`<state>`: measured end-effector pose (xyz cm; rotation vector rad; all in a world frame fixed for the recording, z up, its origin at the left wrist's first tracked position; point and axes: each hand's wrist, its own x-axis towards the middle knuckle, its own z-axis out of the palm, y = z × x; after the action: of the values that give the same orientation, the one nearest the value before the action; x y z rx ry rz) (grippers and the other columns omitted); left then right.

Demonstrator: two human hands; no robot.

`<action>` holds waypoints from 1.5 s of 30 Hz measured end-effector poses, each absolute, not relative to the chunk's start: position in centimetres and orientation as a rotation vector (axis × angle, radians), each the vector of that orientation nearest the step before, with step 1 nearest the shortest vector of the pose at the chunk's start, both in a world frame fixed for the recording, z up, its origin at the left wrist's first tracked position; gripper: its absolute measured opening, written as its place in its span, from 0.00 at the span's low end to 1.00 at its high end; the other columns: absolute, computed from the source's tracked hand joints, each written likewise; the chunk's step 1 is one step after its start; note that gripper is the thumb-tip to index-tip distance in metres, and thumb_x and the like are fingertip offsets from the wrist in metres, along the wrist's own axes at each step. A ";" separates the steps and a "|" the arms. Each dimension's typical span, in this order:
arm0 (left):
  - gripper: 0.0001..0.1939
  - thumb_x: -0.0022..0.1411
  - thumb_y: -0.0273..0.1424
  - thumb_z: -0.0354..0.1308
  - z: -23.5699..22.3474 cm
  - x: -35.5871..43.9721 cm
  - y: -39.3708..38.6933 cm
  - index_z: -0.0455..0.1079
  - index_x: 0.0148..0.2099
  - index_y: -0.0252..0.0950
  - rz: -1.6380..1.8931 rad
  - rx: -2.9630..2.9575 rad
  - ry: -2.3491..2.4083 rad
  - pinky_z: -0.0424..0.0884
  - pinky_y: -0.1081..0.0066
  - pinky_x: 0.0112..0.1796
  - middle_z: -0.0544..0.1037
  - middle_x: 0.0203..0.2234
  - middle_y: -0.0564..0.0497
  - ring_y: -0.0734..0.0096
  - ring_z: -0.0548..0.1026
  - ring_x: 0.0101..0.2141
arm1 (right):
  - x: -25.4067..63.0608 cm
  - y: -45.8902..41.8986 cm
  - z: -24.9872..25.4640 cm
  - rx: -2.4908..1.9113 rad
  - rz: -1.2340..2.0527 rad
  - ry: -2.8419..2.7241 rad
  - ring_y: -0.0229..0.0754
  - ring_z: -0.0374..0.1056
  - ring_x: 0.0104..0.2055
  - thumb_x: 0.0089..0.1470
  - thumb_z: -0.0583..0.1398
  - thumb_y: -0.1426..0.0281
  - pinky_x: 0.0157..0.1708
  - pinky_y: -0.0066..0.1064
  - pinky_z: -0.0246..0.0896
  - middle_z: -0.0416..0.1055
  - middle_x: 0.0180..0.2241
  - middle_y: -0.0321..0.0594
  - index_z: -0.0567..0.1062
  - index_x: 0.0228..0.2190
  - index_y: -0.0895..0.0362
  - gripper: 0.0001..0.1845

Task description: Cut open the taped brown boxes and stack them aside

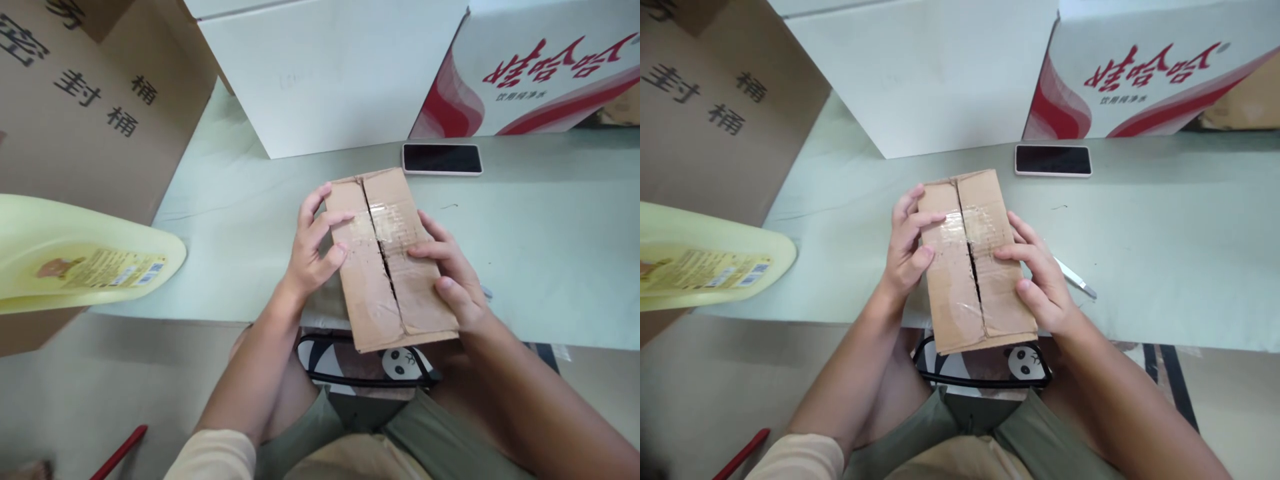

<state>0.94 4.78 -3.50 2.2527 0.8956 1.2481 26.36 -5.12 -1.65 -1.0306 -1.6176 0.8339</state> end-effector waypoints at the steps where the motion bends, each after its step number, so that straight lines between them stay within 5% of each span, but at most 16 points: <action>1: 0.28 0.73 0.58 0.45 -3.5 0.9 4.8 0.71 0.58 0.45 1.250 2.258 0.898 0.65 0.43 0.66 0.61 0.69 0.41 0.46 0.64 0.69 | 26.4 -5.1 -1.6 -1.030 0.826 -1.623 0.61 0.54 0.75 0.67 0.57 0.51 0.70 0.60 0.57 0.55 0.74 0.38 0.77 0.52 0.46 0.20; 15: 0.29 0.74 0.57 0.42 -3.8 1.5 4.6 0.70 0.59 0.46 1.288 2.260 0.958 0.61 0.42 0.68 0.61 0.70 0.41 0.47 0.61 0.71 | 26.0 -5.2 -2.3 -0.998 0.867 -1.564 0.57 0.51 0.77 0.68 0.55 0.51 0.73 0.62 0.51 0.55 0.74 0.33 0.75 0.54 0.42 0.19; 26: 0.30 0.73 0.59 0.41 -3.8 1.5 4.5 0.70 0.59 0.47 1.266 2.250 0.995 0.62 0.41 0.68 0.61 0.70 0.41 0.47 0.59 0.72 | 26.1 -5.0 -2.2 -0.996 0.884 -1.582 0.57 0.51 0.76 0.68 0.56 0.51 0.71 0.56 0.55 0.56 0.74 0.34 0.75 0.56 0.42 0.21; 31: 0.28 0.73 0.58 0.42 -4.4 1.5 5.1 0.69 0.60 0.48 1.316 2.266 0.901 0.61 0.41 0.69 0.62 0.71 0.44 0.46 0.59 0.72 | 27.9 -4.2 -3.5 -1.306 0.713 -1.442 0.55 0.76 0.53 0.67 0.53 0.48 0.48 0.48 0.75 0.77 0.55 0.46 0.74 0.54 0.46 0.24; 37: 0.27 0.72 0.59 0.45 -4.9 1.5 5.7 0.68 0.62 0.54 1.382 2.203 0.790 0.58 0.42 0.71 0.61 0.72 0.50 0.47 0.62 0.71 | 31.4 -3.0 -3.7 -2.088 0.395 -1.680 0.56 0.74 0.43 0.54 0.62 0.54 0.39 0.46 0.68 0.78 0.46 0.53 0.78 0.47 0.55 0.23; 45: 0.27 0.74 0.57 0.44 -4.8 1.8 5.4 0.69 0.61 0.49 1.394 2.246 0.854 0.62 0.38 0.68 0.63 0.71 0.46 0.45 0.61 0.72 | 30.7 -2.5 -1.5 -2.231 0.333 -1.678 0.48 0.70 0.33 0.57 0.59 0.62 0.33 0.39 0.59 0.76 0.37 0.45 0.78 0.39 0.53 0.12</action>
<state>1.75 5.39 -4.82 2.2465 0.8545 1.3941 30.66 -2.50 -1.50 -2.2310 -1.6783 0.3329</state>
